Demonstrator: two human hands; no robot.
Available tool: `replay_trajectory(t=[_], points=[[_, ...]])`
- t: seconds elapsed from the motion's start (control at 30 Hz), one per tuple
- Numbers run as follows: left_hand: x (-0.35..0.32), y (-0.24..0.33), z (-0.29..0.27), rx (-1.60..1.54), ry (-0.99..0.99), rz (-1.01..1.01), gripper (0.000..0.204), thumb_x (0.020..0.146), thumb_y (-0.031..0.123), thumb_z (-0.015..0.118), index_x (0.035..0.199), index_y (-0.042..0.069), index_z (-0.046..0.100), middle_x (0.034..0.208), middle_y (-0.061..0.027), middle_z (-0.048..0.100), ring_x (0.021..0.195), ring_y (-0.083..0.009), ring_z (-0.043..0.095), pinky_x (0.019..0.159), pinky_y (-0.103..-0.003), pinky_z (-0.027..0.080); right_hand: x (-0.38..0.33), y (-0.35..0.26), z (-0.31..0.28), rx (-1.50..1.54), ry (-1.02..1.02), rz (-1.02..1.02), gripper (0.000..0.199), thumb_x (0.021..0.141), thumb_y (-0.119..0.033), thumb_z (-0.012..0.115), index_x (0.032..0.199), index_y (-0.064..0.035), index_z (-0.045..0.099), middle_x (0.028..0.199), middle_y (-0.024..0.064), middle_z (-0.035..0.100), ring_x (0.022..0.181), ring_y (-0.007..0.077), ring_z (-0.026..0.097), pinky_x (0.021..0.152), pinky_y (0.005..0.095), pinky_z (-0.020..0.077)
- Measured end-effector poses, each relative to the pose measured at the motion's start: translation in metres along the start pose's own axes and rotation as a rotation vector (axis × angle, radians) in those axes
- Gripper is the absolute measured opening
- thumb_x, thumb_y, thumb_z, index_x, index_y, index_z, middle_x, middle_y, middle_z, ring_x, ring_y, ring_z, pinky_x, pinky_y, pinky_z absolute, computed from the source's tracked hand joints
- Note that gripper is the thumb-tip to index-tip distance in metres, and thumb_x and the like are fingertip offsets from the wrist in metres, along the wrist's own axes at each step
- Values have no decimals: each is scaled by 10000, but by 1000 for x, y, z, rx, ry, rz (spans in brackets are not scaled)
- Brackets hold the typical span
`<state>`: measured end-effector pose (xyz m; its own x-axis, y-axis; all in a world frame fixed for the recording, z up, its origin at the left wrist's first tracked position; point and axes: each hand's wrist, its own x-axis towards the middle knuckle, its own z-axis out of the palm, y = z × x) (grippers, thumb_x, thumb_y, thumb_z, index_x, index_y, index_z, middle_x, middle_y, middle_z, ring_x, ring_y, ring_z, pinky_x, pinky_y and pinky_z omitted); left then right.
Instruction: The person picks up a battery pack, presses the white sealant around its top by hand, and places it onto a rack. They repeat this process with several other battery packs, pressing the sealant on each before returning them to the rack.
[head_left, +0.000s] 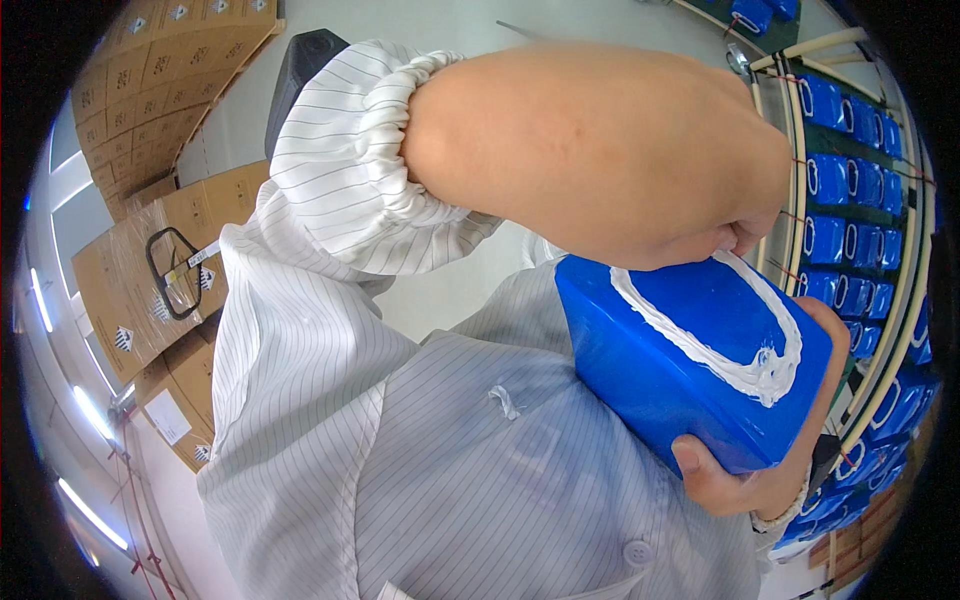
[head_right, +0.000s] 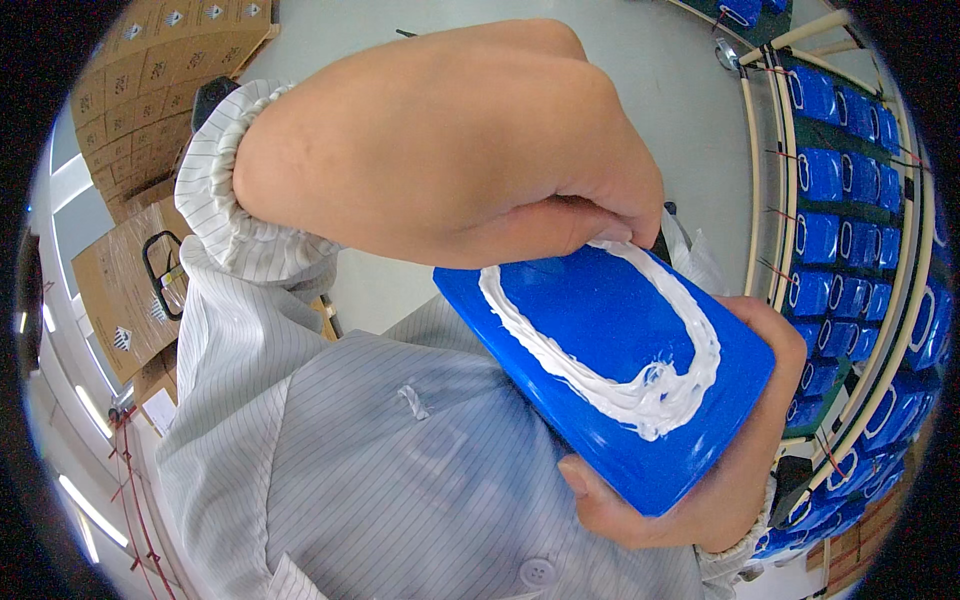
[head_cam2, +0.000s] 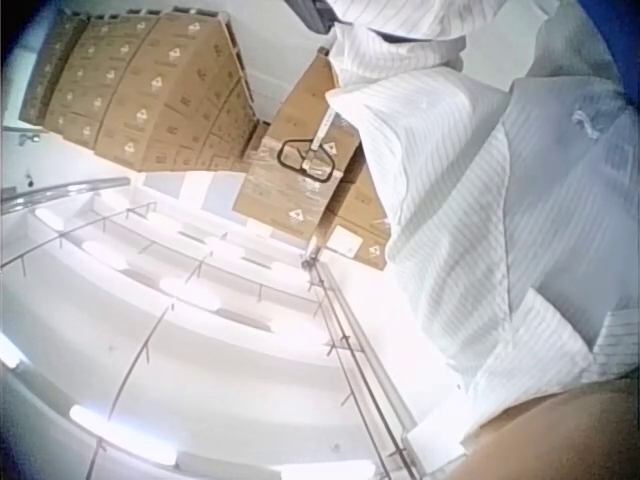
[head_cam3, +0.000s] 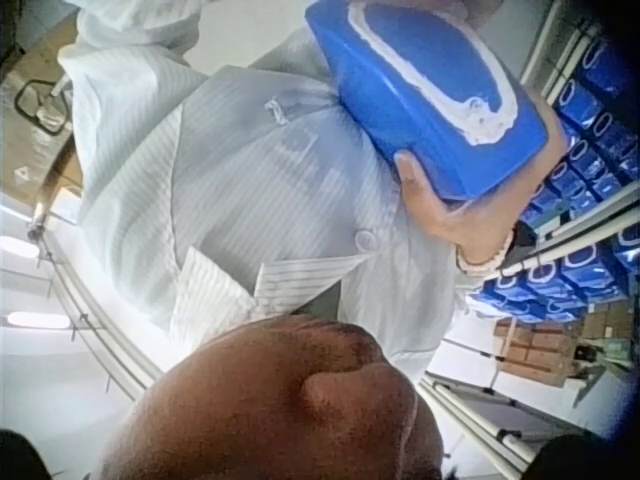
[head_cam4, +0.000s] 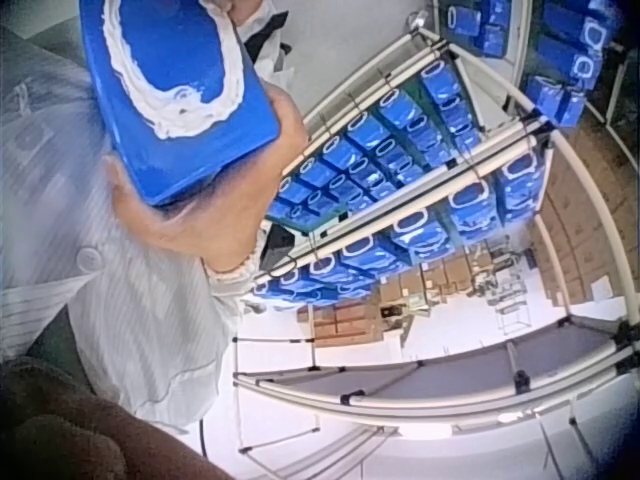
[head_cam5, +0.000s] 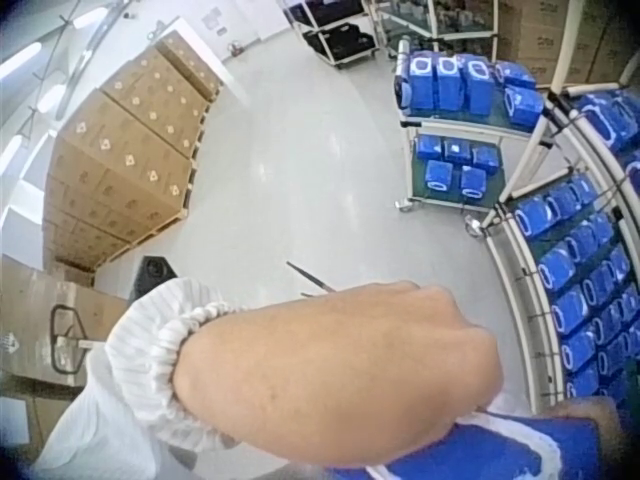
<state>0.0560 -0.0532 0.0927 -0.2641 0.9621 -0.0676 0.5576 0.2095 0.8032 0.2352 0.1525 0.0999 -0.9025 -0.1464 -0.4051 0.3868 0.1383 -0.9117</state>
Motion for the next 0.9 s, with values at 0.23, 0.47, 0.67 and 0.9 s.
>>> replay_trajectory(t=[0.23,0.47,0.67,0.9], points=[[-1,-1,5,32,30,8,120,833,113,689,877,18,749,760,-152,713,720,-309,699,659,-394,560,7,1,-15,-385,-181,-292,1039,728,-351,855,1431,56,207,1266,222,410,1196,322,517,966,422,465],[0,-6,11,34,61,29,126,832,125,696,879,24,757,768,-146,717,724,-306,700,663,-395,560,12,9,-22,-471,-233,-439,1019,731,-329,853,1428,47,213,1274,232,425,1199,310,521,977,416,465],[2,-4,12,45,57,40,127,841,130,692,875,25,756,794,-142,722,741,-322,696,678,-382,552,-6,0,-1,-68,-34,-120,1012,733,-326,852,1426,48,216,1272,233,433,1189,305,527,976,417,465],[3,2,13,73,28,-23,119,856,148,688,883,53,754,821,-107,730,756,-310,687,723,-365,544,-10,7,10,90,46,-51,1004,735,-323,852,1424,48,223,1269,235,443,1174,301,538,973,419,467]])
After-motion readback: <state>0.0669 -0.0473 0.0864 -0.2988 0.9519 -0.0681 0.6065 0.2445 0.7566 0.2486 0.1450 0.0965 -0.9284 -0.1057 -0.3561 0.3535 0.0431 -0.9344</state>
